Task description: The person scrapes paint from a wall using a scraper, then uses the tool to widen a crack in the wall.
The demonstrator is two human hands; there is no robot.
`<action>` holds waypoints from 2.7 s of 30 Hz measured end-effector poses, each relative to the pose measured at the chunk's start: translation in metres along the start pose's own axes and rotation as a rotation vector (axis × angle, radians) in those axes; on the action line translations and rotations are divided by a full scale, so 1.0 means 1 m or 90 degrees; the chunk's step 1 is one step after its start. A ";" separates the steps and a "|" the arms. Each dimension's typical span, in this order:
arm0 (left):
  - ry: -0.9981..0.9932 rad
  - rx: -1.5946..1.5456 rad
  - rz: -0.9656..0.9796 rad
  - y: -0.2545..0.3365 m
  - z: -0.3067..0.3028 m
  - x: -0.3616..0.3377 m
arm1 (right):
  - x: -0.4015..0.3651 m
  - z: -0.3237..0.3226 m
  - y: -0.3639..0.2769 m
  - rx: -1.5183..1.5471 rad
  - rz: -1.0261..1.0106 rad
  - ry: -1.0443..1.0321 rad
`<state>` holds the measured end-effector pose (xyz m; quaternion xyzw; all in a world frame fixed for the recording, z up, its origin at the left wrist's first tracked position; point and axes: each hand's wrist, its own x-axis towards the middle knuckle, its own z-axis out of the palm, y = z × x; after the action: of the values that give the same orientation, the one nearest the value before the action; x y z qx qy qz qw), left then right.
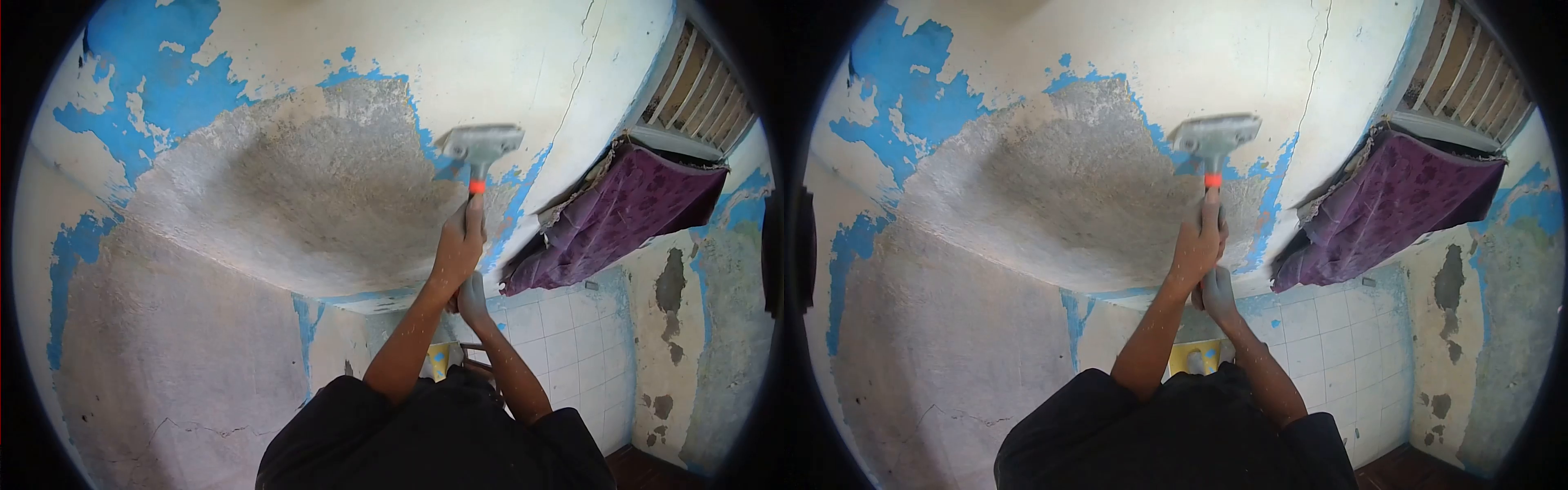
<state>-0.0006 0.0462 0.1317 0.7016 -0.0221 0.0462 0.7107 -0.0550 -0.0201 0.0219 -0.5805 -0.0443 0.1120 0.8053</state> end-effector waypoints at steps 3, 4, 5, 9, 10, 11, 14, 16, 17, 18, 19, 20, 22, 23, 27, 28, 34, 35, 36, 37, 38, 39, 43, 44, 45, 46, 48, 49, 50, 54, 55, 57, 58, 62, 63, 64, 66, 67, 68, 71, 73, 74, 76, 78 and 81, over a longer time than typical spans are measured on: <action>0.032 0.005 -0.039 -0.083 -0.001 -0.025 | -0.022 -0.024 0.076 -0.053 0.051 0.023; 0.035 0.003 -0.088 -0.113 -0.004 -0.040 | -0.036 -0.031 0.103 -0.106 0.079 0.034; 0.030 -0.007 -0.185 -0.129 -0.005 -0.050 | -0.049 -0.031 0.120 -0.085 0.107 0.046; 0.001 -0.023 -0.207 -0.094 -0.002 -0.052 | -0.048 -0.020 0.085 0.046 0.181 0.040; -0.002 -0.033 -0.195 -0.089 0.001 -0.044 | -0.046 -0.017 0.066 0.088 0.192 0.024; -0.005 -0.042 -0.174 -0.087 0.003 -0.036 | -0.046 -0.019 0.069 0.100 0.200 0.024; 0.007 -0.049 -0.172 -0.098 0.001 -0.041 | -0.048 -0.019 0.071 0.061 0.189 0.030; 0.004 -0.044 -0.214 -0.114 -0.004 -0.052 | -0.058 -0.024 0.097 0.080 0.225 0.028; 0.000 -0.039 -0.230 -0.121 -0.006 -0.051 | -0.056 -0.027 0.111 0.090 0.236 0.027; -0.004 -0.022 -0.194 -0.114 -0.005 -0.045 | -0.048 -0.028 0.112 0.023 0.199 0.052; -0.007 -0.005 -0.162 -0.104 -0.003 -0.038 | -0.040 -0.027 0.112 -0.042 0.165 0.079; -0.011 0.012 -0.135 -0.097 -0.001 -0.035 | -0.037 -0.026 0.113 -0.106 0.135 0.108; -0.019 -0.010 -0.153 -0.090 0.000 -0.033 | -0.037 -0.022 0.091 0.051 0.188 0.054; -0.020 -0.023 -0.158 -0.089 0.000 -0.032 | -0.037 -0.020 0.080 0.127 0.210 0.024; -0.005 -0.037 -0.238 -0.100 -0.008 -0.046 | -0.054 -0.013 0.083 0.098 0.245 0.023; -0.008 -0.049 -0.275 -0.105 -0.013 -0.050 | -0.056 -0.012 0.089 0.081 0.249 0.023; -0.046 0.015 -0.113 -0.044 -0.008 -0.015 | -0.024 0.007 0.040 0.086 0.165 0.033; -0.043 0.017 -0.065 -0.038 -0.007 -0.010 | -0.019 0.008 0.032 0.083 0.136 0.031; -0.035 0.011 -0.084 -0.038 -0.008 -0.012 | -0.020 0.007 0.033 0.067 0.131 0.018; -0.029 0.006 -0.102 -0.040 -0.010 -0.017 | -0.024 0.005 0.039 0.053 0.125 0.007; -0.024 0.003 -0.120 -0.044 -0.010 -0.023 | -0.028 0.003 0.046 0.040 0.118 -0.003; -0.010 -0.011 -0.179 -0.060 -0.012 -0.035 | -0.040 0.000 0.062 0.009 0.143 0.005; 0.015 -0.045 -0.313 -0.107 -0.020 -0.059 | -0.058 -0.002 0.088 0.059 0.251 0.013; 0.014 -0.034 -0.317 -0.115 -0.021 -0.060 | -0.065 -0.001 0.087 0.117 0.291 0.011; 0.015 -0.026 -0.325 -0.106 -0.023 -0.061 | -0.072 0.005 0.085 0.143 0.296 0.031; 0.019 -0.017 -0.327 -0.099 -0.024 -0.059 | -0.071 0.014 0.082 0.167 0.296 0.048; 0.025 0.000 -0.304 -0.094 -0.028 -0.059 | -0.066 0.023 0.082 0.178 0.297 0.068; 0.029 0.008 -0.294 -0.094 -0.029 -0.062 | -0.066 0.024 0.084 0.165 0.301 0.075; 0.030 -0.002 -0.290 -0.096 -0.030 -0.063 | -0.065 0.023 0.086 0.151 0.303 0.082; 0.019 -0.001 -0.260 -0.108 -0.027 -0.064 | -0.062 0.013 0.101 0.163 0.270 0.046; 0.013 0.006 -0.249 -0.109 -0.024 -0.061 | -0.058 0.006 0.103 0.156 0.263 0.030; -0.002 0.009 -0.227 -0.100 -0.017 -0.045 | -0.048 -0.005 0.102 0.131 0.227 0.009; -0.010 0.010 -0.220 -0.091 -0.012 -0.039 | -0.038 -0.010 0.098 0.114 0.199 0.004; -0.005 0.043 -0.170 -0.070 0.008 -0.023 | -0.022 -0.018 0.066 0.097 0.160 0.021; 0.000 0.022 -0.179 -0.067 0.011 -0.025 | -0.025 -0.021 0.072 0.095 0.148 0.013; 0.004 -0.001 -0.188 -0.066 0.013 -0.026 | -0.027 -0.025 0.080 0.091 0.135 0.005; -0.008 -0.009 -0.228 -0.099 0.010 -0.037 | -0.034 -0.030 0.090 0.090 0.151 0.010; -0.016 -0.012 -0.244 -0.102 0.011 -0.038 | -0.044 -0.031 0.095 0.092 0.179 0.024; -0.025 -0.025 -0.247 -0.104 0.012 -0.036 | -0.044 -0.033 0.099 0.093 0.207 0.038; -0.033 -0.044 -0.261 -0.086 0.020 -0.032 | -0.033 -0.038 0.072 0.029 0.153 0.034; -0.019 -0.038 -0.267 -0.082 0.025 -0.028 | -0.035 -0.039 0.071 0.053 0.166 0.045; -0.011 -0.043 -0.259 -0.082 0.027 -0.026 | -0.034 -0.041 0.071 0.062 0.169 0.047; 0.007 -0.052 -0.249 -0.083 0.028 -0.031 | -0.041 -0.043 0.083 0.088 0.194 0.056; 0.020 -0.049 -0.262 -0.095 0.029 -0.038 | -0.039 -0.047 0.085 0.080 0.202 0.029; 0.005 -0.008 -0.251 -0.087 0.030 -0.028 | -0.038 -0.051 0.080 0.075 0.212 -0.004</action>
<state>-0.0193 0.0141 0.0426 0.6875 0.1183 -0.0909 0.7107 -0.0916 -0.0519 -0.0679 -0.5316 0.0565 0.2477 0.8080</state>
